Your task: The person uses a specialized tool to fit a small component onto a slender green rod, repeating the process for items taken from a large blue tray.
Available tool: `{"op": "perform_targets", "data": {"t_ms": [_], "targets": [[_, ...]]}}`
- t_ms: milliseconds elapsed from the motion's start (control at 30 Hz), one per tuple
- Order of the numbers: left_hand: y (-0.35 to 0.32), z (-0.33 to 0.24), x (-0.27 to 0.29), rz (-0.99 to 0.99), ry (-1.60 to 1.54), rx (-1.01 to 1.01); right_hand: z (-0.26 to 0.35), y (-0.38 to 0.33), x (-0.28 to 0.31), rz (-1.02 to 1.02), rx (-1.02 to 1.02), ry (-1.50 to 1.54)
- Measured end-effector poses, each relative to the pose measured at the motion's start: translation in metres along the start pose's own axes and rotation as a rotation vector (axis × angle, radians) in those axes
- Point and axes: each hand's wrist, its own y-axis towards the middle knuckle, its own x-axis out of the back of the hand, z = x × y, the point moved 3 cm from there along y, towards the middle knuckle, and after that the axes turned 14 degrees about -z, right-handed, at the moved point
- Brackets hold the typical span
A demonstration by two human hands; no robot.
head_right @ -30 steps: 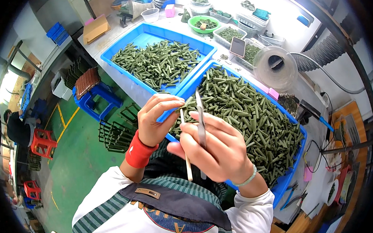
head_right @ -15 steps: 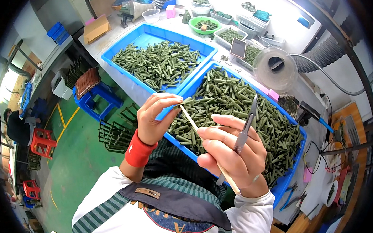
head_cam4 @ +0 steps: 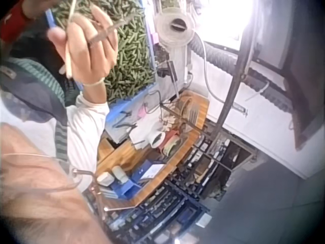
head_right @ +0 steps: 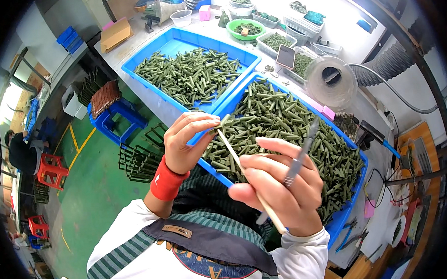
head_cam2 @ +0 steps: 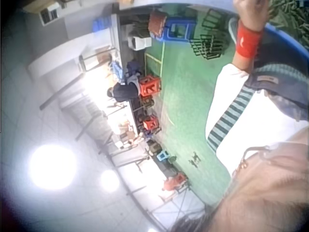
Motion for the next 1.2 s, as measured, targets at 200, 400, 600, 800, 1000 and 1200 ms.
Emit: {"op": "perform_targets", "data": {"t_ms": [200, 400, 600, 800, 1000, 1200], "targets": [[-0.002, 0.002, 0.003, -0.009, 0.006, 0.027, 0.001, -0.002, -0.005, 0.006, 0.011, 0.052], [0.000, 0.000, 0.002, -0.016, 0.037, -0.036, 0.000, -0.001, -0.010, -0.006, 0.059, 0.051], [0.000, -0.003, 0.002, -0.015, 0.087, -0.085, 0.000, -0.004, -0.024, 0.013, 0.083, 0.011], [0.000, -0.001, 0.004, -0.014, 0.082, -0.078, 0.000, -0.004, -0.014, -0.005, 0.040, 0.044], [-0.003, 0.006, 0.004, -0.020, 0.062, -0.004, 0.000, -0.005, 0.000, -0.058, -0.053, 0.124], [0.001, 0.004, 0.004, -0.034, 0.060, -0.032, 0.000, -0.003, 0.000, -0.025, 0.000, 0.036]]}}
